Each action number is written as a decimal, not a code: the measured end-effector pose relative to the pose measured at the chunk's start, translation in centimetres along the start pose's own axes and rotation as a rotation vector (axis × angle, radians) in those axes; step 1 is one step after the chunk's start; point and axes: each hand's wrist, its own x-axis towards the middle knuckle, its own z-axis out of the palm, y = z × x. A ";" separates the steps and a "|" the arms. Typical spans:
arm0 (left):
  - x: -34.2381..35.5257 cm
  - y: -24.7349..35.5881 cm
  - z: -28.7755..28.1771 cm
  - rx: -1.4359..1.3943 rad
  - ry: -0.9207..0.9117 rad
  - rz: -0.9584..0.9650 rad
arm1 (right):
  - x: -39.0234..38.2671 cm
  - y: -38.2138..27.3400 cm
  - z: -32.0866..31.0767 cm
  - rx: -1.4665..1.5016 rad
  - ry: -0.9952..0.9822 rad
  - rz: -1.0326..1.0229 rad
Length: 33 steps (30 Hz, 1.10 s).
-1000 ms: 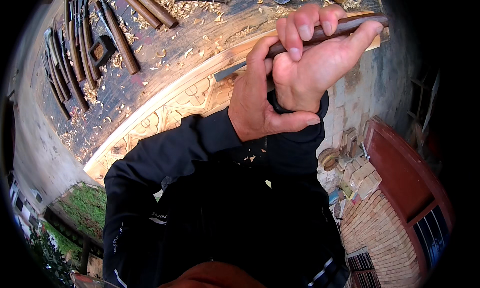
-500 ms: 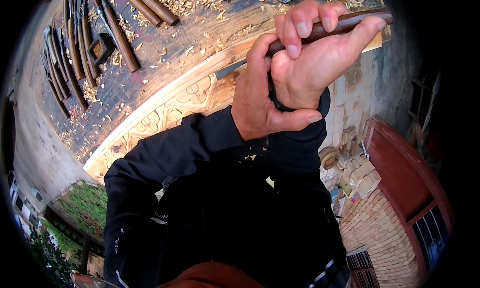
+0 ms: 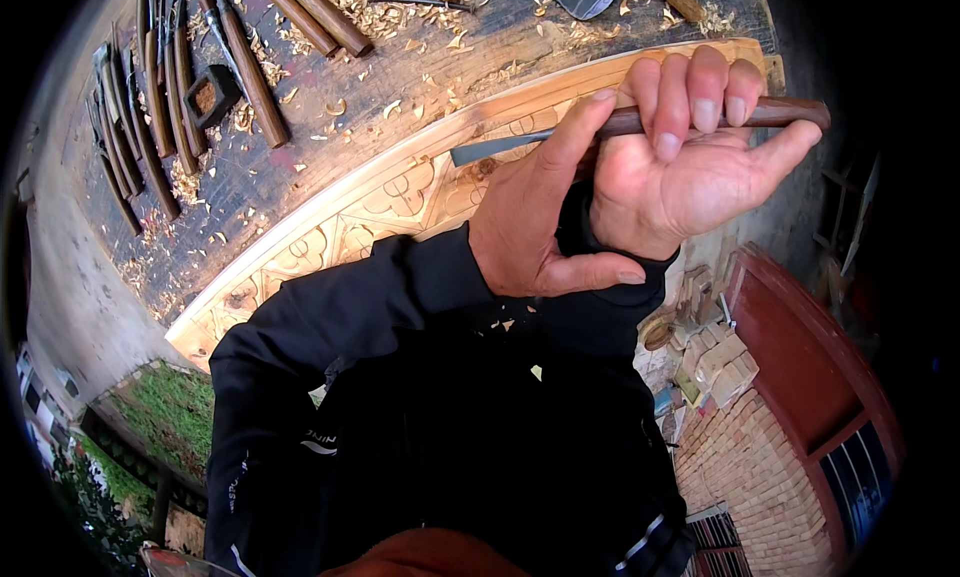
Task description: The person carves a decorative pattern into a rectangular wooden plank using a chisel and a wooden mallet. They hold the plank on a workbench, strike the chisel to remove wood shavings, and periodically reposition the plank to continue the carving along its length.
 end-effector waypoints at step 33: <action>-8.8 7.3 -2.8 0.591 -0.082 0.003 | 0.9 -1.3 -0.3 -0.356 0.244 -0.311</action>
